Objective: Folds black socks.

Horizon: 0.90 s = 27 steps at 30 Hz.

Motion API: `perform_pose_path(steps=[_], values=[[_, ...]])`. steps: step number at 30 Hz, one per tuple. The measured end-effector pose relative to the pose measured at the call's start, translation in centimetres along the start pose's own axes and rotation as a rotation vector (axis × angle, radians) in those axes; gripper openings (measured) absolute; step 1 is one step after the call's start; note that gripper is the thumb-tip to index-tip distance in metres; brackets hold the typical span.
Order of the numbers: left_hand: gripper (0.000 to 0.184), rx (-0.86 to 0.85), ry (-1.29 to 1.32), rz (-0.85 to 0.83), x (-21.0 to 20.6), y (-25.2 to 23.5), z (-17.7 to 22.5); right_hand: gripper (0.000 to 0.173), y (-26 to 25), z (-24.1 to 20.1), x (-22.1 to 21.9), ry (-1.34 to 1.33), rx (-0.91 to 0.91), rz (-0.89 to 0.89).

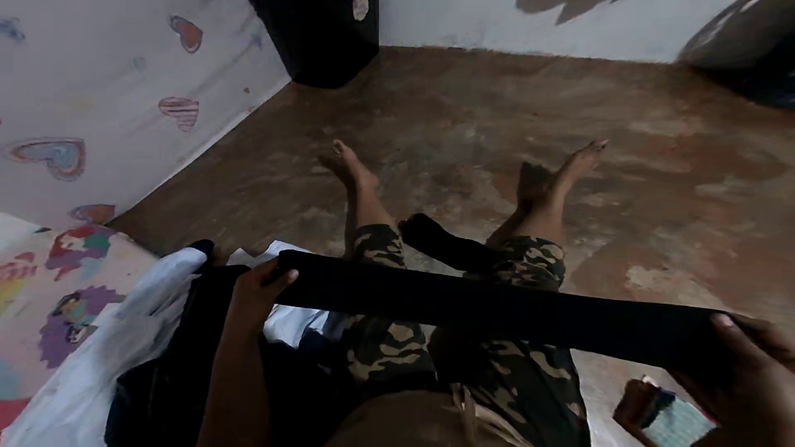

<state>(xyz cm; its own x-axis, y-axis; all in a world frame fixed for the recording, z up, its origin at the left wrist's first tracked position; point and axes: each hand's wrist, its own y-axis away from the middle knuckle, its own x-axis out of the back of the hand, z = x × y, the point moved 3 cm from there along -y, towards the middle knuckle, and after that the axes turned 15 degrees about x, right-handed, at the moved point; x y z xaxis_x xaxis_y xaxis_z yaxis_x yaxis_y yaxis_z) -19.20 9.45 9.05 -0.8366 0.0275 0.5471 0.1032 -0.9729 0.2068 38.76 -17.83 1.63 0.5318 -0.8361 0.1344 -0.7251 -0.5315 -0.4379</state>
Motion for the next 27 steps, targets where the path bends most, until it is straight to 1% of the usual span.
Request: perform_pose_path(steps=[2,5,7,9,12,15,18,20,23,25,27], values=[[0.034,0.037,-0.033,-0.049,-1.2,-0.8,-0.9,0.013,0.1,1.1,-0.6,0.064,-0.039,-0.056],[0.039,0.09,-0.163,-0.187,-4.9,-2.9,-3.0,0.03,0.6,2.5,-3.2,0.312,-0.122,-0.25],[0.038,0.11,-0.174,-0.235,-7.3,-4.3,-4.8,0.031,1.0,3.7,-5.0,0.44,-0.157,-0.342],[0.039,0.153,-0.115,-0.241,-8.7,-4.9,-5.5,0.032,1.5,4.8,-6.2,0.511,-0.187,-0.361],[0.049,0.194,-0.027,-0.234,-9.4,-5.2,-5.9,0.033,1.9,5.9,-6.7,0.571,-0.211,-0.36],[0.048,0.194,0.025,-0.261,-9.7,-5.4,-6.7,0.032,2.2,6.3,-6.7,0.624,-0.231,-0.418],[0.047,0.195,0.011,-0.312,-9.9,-5.3,-7.2,0.029,2.7,6.7,-7.1,0.597,-0.222,-0.482],[0.049,0.213,-0.031,-0.338,-10.2,-5.1,-7.5,0.027,2.9,7.1,-7.4,0.52,-0.224,-0.478],[0.055,0.29,-0.153,-0.368,-10.9,-4.9,-8.5,0.032,3.4,7.3,-7.8,0.415,-0.27,-0.499],[0.059,0.358,-0.163,-0.402,-11.5,-4.4,-9.0,0.035,3.7,7.5,-7.9,0.381,-0.311,-0.528],[0.056,0.354,-0.152,-0.42,-11.8,-4.0,-9.0,0.034,3.9,7.4,-7.9,0.358,-0.337,-0.522]])
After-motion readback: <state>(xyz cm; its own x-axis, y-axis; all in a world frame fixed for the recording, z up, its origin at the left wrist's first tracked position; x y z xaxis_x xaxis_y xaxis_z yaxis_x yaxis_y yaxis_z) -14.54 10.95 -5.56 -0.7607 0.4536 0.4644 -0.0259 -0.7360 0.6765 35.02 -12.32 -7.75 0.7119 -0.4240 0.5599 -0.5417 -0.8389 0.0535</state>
